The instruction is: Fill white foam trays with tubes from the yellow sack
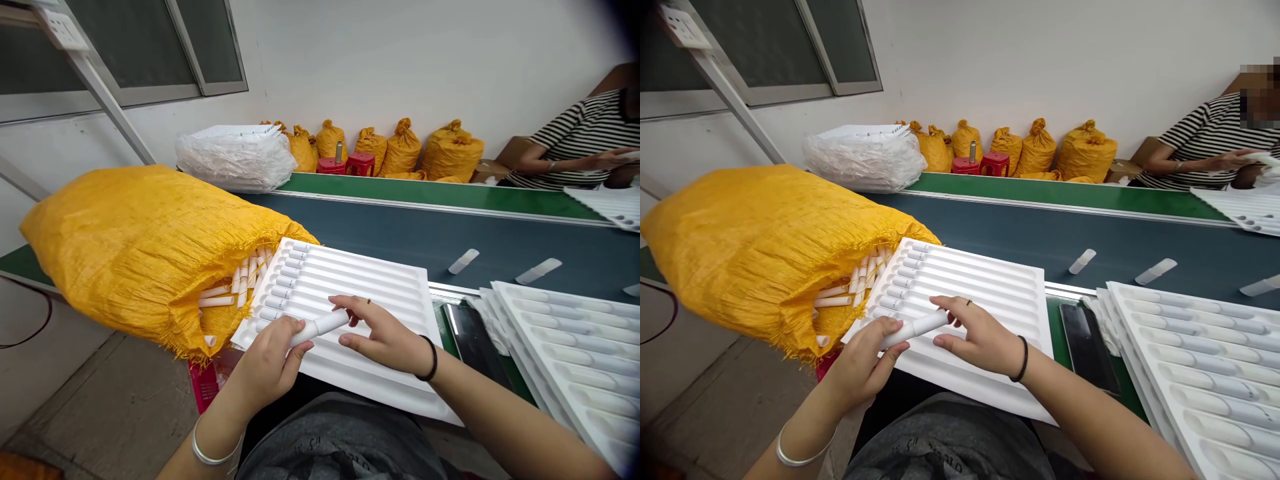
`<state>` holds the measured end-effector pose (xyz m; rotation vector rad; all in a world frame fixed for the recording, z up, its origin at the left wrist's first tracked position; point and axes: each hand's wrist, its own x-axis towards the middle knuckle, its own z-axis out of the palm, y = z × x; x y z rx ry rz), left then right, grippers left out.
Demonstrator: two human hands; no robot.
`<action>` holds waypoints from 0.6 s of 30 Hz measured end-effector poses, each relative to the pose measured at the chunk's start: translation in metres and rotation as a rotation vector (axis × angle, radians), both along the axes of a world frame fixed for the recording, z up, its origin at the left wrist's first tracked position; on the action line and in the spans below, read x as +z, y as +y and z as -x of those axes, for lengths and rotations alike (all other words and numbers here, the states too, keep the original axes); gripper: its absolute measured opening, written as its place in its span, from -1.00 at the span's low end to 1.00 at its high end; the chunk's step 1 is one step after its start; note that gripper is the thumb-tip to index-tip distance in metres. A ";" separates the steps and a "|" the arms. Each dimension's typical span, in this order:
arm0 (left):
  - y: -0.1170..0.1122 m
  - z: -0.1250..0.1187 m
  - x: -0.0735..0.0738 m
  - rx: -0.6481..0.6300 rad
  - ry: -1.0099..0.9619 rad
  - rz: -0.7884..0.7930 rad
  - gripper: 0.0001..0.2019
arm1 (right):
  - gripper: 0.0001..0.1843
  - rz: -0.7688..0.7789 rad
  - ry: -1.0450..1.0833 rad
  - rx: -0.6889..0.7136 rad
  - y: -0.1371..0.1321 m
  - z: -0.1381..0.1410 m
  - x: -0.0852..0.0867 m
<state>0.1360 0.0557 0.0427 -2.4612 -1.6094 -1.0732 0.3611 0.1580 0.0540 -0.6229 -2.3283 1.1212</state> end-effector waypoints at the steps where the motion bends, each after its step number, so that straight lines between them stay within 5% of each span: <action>1: 0.000 -0.001 0.000 0.012 -0.027 0.044 -0.77 | -0.45 -0.117 -0.008 0.011 0.000 -0.001 0.000; 6: -0.002 -0.012 0.000 0.015 -0.161 0.174 -0.81 | -0.69 -0.351 -0.006 0.053 0.003 -0.003 0.002; 12: -0.006 -0.029 -0.006 -0.028 -0.238 0.204 -0.80 | -0.66 -0.475 0.003 0.105 -0.009 -0.005 0.009; 16: 0.001 -0.024 -0.017 0.024 -0.201 0.349 -0.50 | -0.77 -0.753 -0.232 -0.103 0.004 -0.007 0.001; 18: 0.010 0.001 -0.026 0.117 -0.117 0.403 -0.29 | -0.80 -0.702 -0.410 -0.340 0.031 -0.020 -0.005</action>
